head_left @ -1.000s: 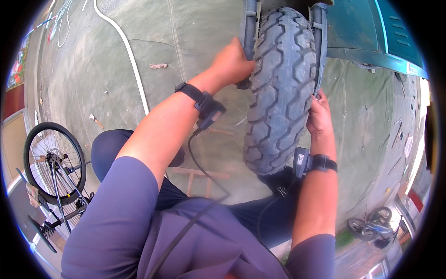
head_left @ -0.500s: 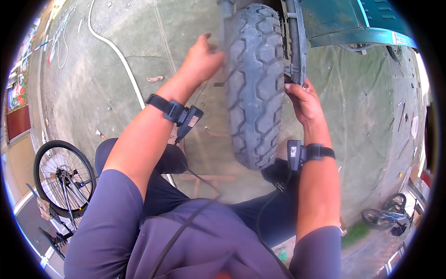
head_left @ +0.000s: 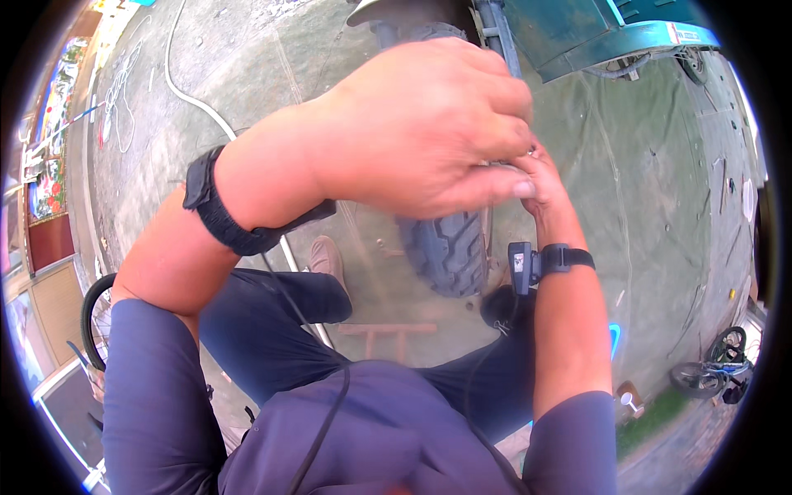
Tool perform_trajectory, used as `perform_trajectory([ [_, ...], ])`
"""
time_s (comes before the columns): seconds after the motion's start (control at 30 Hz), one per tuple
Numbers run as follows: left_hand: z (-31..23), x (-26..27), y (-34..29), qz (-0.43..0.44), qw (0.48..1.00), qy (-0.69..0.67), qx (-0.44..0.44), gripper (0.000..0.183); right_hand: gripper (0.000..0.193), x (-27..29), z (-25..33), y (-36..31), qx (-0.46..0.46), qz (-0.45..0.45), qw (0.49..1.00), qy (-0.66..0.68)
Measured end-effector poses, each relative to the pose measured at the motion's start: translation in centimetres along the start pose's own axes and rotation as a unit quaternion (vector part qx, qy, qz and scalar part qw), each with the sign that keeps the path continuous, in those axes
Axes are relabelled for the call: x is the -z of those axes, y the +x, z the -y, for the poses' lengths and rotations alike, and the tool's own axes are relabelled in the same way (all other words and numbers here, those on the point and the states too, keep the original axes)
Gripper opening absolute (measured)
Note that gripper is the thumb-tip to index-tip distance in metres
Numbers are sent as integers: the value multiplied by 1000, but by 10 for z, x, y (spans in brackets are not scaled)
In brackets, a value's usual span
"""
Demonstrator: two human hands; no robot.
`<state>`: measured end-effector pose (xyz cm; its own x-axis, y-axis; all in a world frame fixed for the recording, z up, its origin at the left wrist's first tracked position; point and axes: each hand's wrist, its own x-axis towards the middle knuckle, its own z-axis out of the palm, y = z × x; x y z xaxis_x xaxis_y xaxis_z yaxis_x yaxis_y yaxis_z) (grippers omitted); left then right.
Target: The person is repairing a vehicle wheel by removing and re-inserting the axle bolt and nuts while holding the wheel in place by hand.
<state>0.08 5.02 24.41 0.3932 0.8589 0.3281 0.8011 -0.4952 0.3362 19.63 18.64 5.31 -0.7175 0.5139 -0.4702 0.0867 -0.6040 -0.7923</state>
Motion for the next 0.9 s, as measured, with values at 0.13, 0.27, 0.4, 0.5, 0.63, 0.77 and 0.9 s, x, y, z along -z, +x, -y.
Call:
perform_trajectory([
  [0.13,14,-7,-12,111,994,5,3,20,52,-4,2,-2,20,10,999,-37],
  [0.27,9,-11,-13,70,997,-2,20,17,57,1,2,5,24,6,998,-53],
  [0.4,11,-14,-16,59,998,-4,18,17,62,1,4,1,34,6,992,-118],
  [0.5,13,-13,-21,56,998,11,16,18,56,3,23,-13,-38,-29,983,-175],
  [0.63,1,-15,-18,49,998,15,26,19,50,16,42,-30,-74,-46,953,-291],
  [0.77,-15,-23,-19,12,999,20,44,20,51,10,29,-31,-63,-66,945,-314],
  [0.9,-44,-44,-34,-141,980,51,131,31,49,7,28,-27,-66,-102,939,-323],
])
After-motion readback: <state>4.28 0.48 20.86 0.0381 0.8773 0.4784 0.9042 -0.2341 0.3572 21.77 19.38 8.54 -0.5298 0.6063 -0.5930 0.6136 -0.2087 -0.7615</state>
